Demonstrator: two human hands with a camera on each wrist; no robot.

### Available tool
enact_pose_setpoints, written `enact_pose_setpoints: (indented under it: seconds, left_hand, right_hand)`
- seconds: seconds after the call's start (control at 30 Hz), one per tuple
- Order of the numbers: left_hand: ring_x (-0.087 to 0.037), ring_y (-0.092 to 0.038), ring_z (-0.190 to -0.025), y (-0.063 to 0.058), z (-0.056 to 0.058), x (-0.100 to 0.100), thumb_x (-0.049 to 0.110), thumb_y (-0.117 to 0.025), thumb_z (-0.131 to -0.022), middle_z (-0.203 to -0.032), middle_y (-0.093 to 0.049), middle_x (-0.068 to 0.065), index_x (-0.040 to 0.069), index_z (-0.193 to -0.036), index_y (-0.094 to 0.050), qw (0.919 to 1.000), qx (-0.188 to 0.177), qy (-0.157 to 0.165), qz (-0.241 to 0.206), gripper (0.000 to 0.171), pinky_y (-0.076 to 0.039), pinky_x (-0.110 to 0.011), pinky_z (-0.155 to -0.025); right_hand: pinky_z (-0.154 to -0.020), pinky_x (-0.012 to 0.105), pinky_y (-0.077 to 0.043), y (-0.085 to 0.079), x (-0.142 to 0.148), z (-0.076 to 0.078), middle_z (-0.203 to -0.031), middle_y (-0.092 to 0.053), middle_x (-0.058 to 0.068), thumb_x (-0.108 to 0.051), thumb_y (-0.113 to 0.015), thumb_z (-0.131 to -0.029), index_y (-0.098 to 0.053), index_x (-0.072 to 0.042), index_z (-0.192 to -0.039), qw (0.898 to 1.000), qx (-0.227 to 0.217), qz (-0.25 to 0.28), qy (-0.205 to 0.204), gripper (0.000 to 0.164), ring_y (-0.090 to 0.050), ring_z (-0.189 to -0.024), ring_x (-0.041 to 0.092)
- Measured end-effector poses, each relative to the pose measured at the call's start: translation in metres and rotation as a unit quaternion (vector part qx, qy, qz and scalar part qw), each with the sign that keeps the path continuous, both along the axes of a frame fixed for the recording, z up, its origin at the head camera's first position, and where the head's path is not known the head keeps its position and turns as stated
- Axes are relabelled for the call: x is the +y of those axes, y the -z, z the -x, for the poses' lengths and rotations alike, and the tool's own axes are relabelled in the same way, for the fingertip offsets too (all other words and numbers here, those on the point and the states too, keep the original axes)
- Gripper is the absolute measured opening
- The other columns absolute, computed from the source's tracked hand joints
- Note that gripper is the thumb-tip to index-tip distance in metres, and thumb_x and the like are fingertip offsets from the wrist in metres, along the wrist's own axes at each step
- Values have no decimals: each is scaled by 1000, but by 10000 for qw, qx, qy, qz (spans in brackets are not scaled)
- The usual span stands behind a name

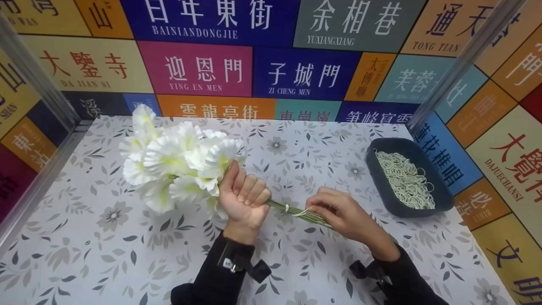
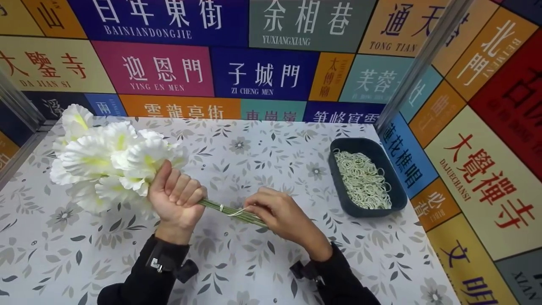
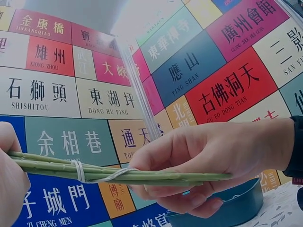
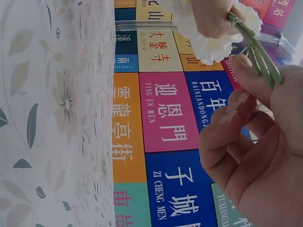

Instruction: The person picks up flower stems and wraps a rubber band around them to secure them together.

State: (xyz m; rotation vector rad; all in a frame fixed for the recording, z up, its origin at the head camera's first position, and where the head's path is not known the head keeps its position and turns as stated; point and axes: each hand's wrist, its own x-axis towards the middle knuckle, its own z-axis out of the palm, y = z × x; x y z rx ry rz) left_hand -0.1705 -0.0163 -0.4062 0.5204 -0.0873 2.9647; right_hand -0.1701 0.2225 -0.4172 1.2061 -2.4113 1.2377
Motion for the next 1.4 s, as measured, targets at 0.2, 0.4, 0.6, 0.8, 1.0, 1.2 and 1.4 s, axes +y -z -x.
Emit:
enact_pose_setpoints:
  seconds: [0.2, 0.4, 0.6, 0.8, 1.0, 1.2, 1.4]
  left_hand:
    - [-5, -11, -40, 1, 1, 1, 28, -52, -99, -47, -13, 10, 22, -58, -16, 10000, 5, 72, 54, 55, -8, -20, -39]
    - [-5, -11, -40, 2, 0, 3, 27, -55, -98, -47, -12, 11, 22, -58, -15, 9987, 34, 320, 392, 57, -7, -20, -37]
    - [-4, -11, -40, 6, 0, 8, 27, -55, -98, -47, -13, 11, 23, -58, -15, 9978, 82, 523, 393, 57, -7, -20, -38]
    - [-4, -11, -40, 7, 0, 12, 27, -55, -98, -47, -13, 11, 23, -58, -15, 9968, 113, 741, 288, 57, -7, -19, -38]
    - [-4, -11, -40, 9, 0, 13, 27, -56, -97, -47, -13, 12, 24, -58, -15, 9965, -40, 763, 335, 57, -8, -19, -38]
    - [-4, -11, -40, 10, 1, 12, 27, -59, -95, -47, -14, 11, 23, -58, -16, 9963, -237, 725, 387, 56, -8, -19, -38]
    - [-4, -12, -40, 10, 2, 9, 26, -58, -96, -47, -15, 11, 23, -58, -17, 9968, -182, 704, 324, 56, -8, -20, -38]
  right_hand:
    - [-51, 18, -41, -1, 2, 1, -76, -56, -2, -2, -68, -92, -72, -16, -99, 9990, -325, 47, -314, 16, -46, -63, 4]
    - [-55, 21, -42, 3, 5, 5, -76, -55, 0, 5, -66, -90, -72, -13, -99, 9931, -680, 111, -944, 21, -46, -66, 8]
    - [-57, 23, -41, 3, -1, 2, -76, -57, 1, 5, -66, -90, -72, -13, -99, 9931, -656, 99, -968, 21, -46, -65, 9]
    - [-59, 21, -44, 6, -7, -2, -78, -60, 1, 1, -66, -91, -72, -14, -99, 9948, -735, 116, -702, 18, -48, -67, 6]
    - [-60, 21, -45, 9, -11, -3, -80, -62, 3, 0, -67, -91, -73, -13, -99, 9953, -768, 244, -543, 16, -51, -70, 7]
    - [-56, 20, -44, 9, -10, -2, -79, -62, 4, 2, -67, -91, -73, -11, -98, 9930, -915, 344, -661, 17, -50, -67, 6]
    - [-53, 21, -45, 4, -9, -5, -79, -61, 8, 6, -62, -93, -70, -7, -102, 9888, -1157, 506, -794, 18, -50, -64, 8]
